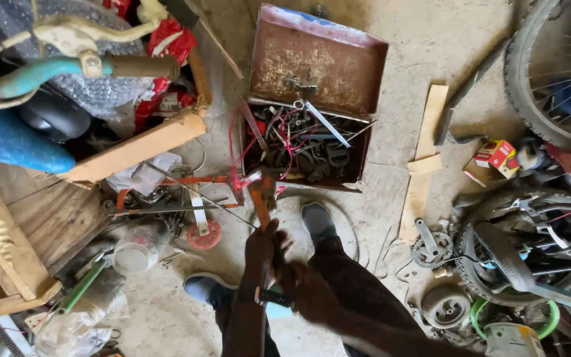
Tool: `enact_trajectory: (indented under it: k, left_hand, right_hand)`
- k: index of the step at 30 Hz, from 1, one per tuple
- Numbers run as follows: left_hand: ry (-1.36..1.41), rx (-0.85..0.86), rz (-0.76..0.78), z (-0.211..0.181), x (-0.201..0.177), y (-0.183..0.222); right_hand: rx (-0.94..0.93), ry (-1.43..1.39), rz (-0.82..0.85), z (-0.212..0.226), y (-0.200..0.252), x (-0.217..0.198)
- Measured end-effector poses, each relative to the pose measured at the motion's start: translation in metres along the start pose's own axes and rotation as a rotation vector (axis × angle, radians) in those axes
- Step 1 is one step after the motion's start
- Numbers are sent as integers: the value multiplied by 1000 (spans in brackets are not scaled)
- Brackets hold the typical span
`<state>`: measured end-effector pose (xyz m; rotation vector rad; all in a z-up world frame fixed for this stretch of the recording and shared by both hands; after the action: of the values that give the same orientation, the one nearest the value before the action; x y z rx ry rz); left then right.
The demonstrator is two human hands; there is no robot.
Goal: The person is repairing a bicycle by using a wrench to adjust the crankset and searching for specific parts in a tool box.
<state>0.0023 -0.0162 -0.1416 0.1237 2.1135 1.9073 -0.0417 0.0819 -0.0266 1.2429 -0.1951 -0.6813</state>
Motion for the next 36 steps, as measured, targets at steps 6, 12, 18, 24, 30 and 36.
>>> enact_trajectory:
  k: [6,12,18,24,30,36]
  left_hand:
    - [-264,138,20,4,-48,34]
    - [-448,160,-81,18,-69,51]
    - [-471,126,-93,26,-61,70]
    - [-573,192,-56,26,-60,75]
    - [-568,298,292,23,-70,95]
    - [-798,374,470,10,-51,157]
  right_hand:
    - [30,3,429,-9,45,18]
    - [117,368,509,-26,47,29]
    - [-279,151,397,-45,46,22]
    - [-287,98,408,-27,65,14]
    - [-100,-143,421,-51,81,29]
    - [-90,-614,256,-158,12,15]
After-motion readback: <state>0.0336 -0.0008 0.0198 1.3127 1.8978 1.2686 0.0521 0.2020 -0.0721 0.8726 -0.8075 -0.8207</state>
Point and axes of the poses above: each hand's wrist, its own y-axis away from the middle knuckle, its own x-axis out of the palm, z = x × y, the point moved 6 cm from there along -y, towards the middle knuckle, and after that the axes turned 7 degrees about -z, right-handed, at the moved point
